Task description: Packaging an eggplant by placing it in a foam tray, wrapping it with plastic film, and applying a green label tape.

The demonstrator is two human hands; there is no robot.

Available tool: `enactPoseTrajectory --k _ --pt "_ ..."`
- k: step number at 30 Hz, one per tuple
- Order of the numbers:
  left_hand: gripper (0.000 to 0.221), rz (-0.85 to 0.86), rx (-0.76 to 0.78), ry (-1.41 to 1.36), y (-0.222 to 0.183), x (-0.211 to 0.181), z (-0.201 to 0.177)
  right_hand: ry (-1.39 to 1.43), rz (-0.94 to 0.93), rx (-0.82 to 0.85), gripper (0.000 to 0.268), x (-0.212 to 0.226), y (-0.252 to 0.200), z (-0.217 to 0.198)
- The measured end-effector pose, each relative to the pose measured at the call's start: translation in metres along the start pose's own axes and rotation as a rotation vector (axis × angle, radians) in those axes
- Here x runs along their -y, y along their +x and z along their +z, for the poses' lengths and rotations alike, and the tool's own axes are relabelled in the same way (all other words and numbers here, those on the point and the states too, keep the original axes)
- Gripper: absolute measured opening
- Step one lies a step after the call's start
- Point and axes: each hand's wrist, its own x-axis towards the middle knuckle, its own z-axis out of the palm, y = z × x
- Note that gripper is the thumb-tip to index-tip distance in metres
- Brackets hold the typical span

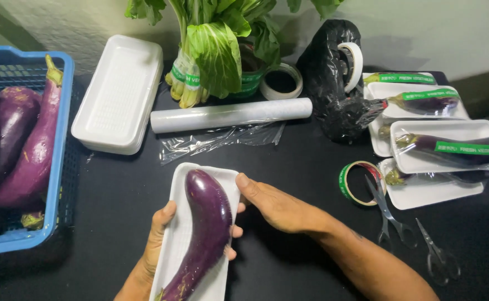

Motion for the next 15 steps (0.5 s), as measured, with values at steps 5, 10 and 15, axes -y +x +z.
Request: enactPoseTrajectory --k 5,10,15 --pt "0.102 0.063 -0.104 -0.049 0.005 0.004 0.012 -0.328 -0.078 -0.401 0.043 0.038 -0.039 -0.073" --pt "0.097 0.041 -0.202 -0.059 0.016 0.013 0.024 -0.597 -0.185 -1.274 0.021 -0.008 -0.073 -0.184" --pt "0.099 0.022 -0.242 -0.037 0.017 0.014 0.023 -0.344 0.4 -0.82 0.039 0.009 -0.072 -0.211"
